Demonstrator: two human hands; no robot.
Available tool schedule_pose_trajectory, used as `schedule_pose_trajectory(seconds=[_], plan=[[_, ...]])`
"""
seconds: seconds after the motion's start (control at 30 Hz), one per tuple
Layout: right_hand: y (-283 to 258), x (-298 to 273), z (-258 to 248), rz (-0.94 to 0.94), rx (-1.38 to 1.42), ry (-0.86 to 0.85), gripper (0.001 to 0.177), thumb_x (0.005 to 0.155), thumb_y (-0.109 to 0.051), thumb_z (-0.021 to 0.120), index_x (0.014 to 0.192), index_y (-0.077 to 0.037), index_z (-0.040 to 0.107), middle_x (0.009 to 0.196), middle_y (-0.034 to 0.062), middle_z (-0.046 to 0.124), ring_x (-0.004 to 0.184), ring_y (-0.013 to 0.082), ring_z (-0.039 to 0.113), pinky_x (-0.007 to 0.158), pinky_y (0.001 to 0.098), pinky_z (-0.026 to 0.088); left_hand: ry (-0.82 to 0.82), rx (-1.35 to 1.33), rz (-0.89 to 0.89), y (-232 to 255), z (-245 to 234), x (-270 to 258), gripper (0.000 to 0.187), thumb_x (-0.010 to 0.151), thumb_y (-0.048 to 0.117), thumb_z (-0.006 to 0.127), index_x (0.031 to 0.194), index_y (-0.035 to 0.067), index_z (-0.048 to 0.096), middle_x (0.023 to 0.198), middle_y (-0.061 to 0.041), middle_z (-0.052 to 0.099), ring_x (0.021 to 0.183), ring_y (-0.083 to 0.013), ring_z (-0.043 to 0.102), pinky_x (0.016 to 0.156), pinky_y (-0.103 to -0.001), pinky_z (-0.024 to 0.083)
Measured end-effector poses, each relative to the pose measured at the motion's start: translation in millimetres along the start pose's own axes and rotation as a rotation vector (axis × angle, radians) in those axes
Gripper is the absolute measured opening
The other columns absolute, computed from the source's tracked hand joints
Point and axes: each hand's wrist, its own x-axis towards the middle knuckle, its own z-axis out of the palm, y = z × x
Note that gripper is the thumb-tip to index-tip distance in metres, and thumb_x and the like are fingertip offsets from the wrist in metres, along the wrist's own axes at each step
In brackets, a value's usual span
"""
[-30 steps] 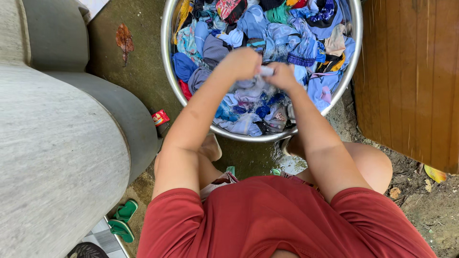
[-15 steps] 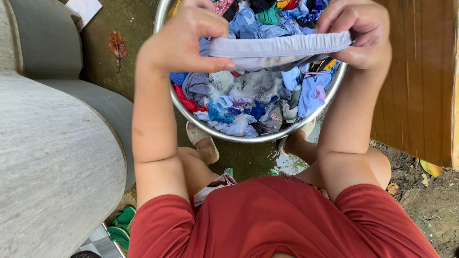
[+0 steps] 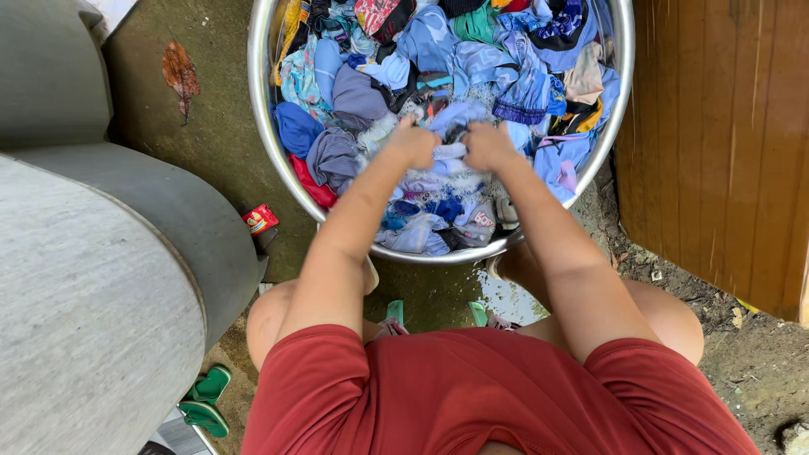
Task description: The person washes clothes in a basin, pours liquid from a bottle into a second basin of water, and then continues washing the clothes by hand.
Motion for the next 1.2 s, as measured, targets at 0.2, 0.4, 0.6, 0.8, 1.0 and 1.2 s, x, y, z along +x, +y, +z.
schedule_pose_trajectory(seconds=[0.2, 0.4, 0.6, 0.8, 1.0, 1.2], plan=[[-13, 28, 103, -0.027, -0.268, -0.182, 0.036, 0.091, -0.027, 0.053, 0.12, -0.02, 0.074, 0.137, 0.0061, 0.063, 0.14, 0.0257, 0.047, 0.114, 0.0623, 0.023, 0.113, 0.059, -0.262, 36, 127, 38, 0.031, 0.085, 0.024, 0.061, 0.11, 0.013, 0.075, 0.107, -0.012, 0.075, 0.104, -0.029, 0.07, 0.106, -0.052, 0.032], [-7, 28, 121, 0.052, 0.022, -0.176, 0.049, 0.075, -0.032, 0.071, 0.12, -0.012, 0.068, 0.117, 0.0091, 0.07, 0.113, 0.0241, 0.06, 0.097, 0.0478, 0.044, -0.043, -0.096, -0.196, 32, 96, 21, 0.035, 0.077, 0.027, 0.071, 0.107, 0.01, 0.076, 0.105, -0.014, 0.075, 0.098, -0.0311, 0.071, 0.09, -0.047, 0.048], [-11, 8, -3, -0.444, 0.954, 0.366, 0.051, 0.076, -0.025, 0.084, 0.119, -0.003, 0.065, 0.104, 0.0091, 0.068, 0.094, 0.0158, 0.064, 0.084, 0.0322, 0.053, 0.641, -1.322, 0.247, -4, 3, -1, 0.024, 0.08, 0.012, 0.075, 0.104, 0.006, 0.072, 0.1, -0.006, 0.072, 0.092, -0.017, 0.067, 0.085, -0.038, 0.056], [-85, -57, -162, -0.475, 1.321, 0.335, 0.019, 0.096, -0.019, 0.075, 0.107, -0.003, 0.072, 0.097, -0.0025, 0.071, 0.086, 0.0057, 0.062, 0.078, 0.0253, 0.052, 0.787, -1.519, 0.687, 24, -107, -82, 0.086, 0.072, 0.017, 0.088, 0.142, 0.015, 0.04, 0.136, -0.003, 0.058, 0.128, -0.0149, 0.055, 0.112, -0.032, 0.044], [-46, -139, -212, -0.695, 2.015, 0.656, 0.012, 0.098, -0.009, 0.071, 0.108, -0.004, 0.066, 0.101, 0.0078, 0.069, 0.091, 0.0193, 0.069, 0.086, 0.0358, 0.059, 0.89, -1.124, 0.373, 31, -109, -78, 0.067, 0.083, 0.001, 0.088, 0.14, 0.007, 0.053, 0.134, -0.011, 0.062, 0.131, -0.022, 0.058, 0.118, -0.038, 0.042], [-17, -106, -126, 0.175, 2.042, 0.425, 0.031, 0.092, -0.034, 0.059, 0.104, -0.005, 0.066, 0.093, 0.01, 0.068, 0.089, 0.0265, 0.07, 0.086, 0.0576, 0.06, 1.264, -0.853, 0.148, 68, -127, -102, 0.075, 0.072, -0.005, 0.068, 0.142, 0.006, 0.043, 0.134, -0.01, 0.057, 0.129, -0.0255, 0.055, 0.113, -0.038, 0.042]])
